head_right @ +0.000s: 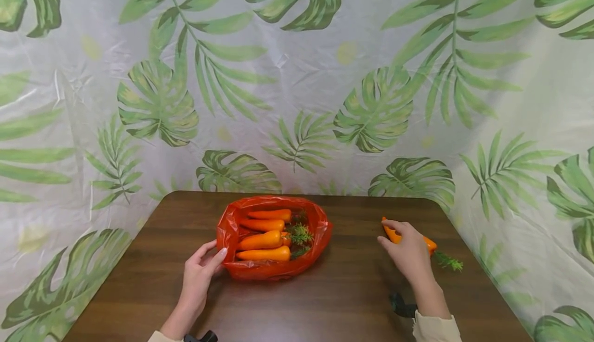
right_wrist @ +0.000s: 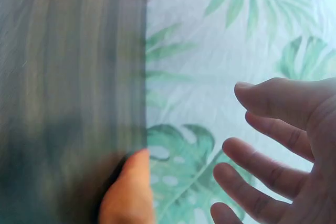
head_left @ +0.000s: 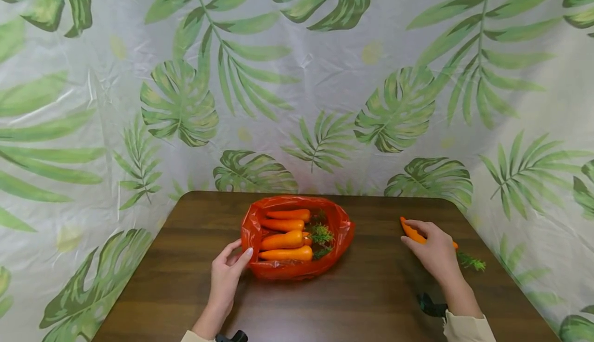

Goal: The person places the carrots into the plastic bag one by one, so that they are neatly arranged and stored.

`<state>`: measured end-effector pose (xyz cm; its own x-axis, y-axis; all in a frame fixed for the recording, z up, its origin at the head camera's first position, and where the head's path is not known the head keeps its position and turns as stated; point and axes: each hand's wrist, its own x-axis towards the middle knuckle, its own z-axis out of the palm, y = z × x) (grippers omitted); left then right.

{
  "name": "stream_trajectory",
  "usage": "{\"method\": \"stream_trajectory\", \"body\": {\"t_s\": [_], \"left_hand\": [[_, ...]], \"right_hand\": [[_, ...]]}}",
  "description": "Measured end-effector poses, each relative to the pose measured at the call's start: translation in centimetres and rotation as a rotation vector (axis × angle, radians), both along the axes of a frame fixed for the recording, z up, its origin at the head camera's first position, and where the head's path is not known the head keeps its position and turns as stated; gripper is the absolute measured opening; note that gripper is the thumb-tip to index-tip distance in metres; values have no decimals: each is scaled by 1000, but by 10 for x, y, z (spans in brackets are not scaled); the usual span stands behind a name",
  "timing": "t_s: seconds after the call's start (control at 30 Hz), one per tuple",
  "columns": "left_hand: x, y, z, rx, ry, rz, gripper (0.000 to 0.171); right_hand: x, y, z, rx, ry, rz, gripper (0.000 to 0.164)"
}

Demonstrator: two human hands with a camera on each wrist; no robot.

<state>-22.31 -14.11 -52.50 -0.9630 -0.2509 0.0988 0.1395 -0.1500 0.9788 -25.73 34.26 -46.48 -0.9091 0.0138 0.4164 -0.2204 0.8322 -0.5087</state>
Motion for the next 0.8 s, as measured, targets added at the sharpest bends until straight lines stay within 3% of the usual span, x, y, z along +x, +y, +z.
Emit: {"method": "stream_trajectory", "body": {"t_s": [0.3, 0.8], "left_hand": [[2, 3, -3, 32, 1, 3, 45], [1, 2, 1, 31, 6, -9, 42]], "right_hand": [[5, 22, -17, 6, -54, -94, 50], [0, 38, -35, 14, -94, -124, 51]]}}
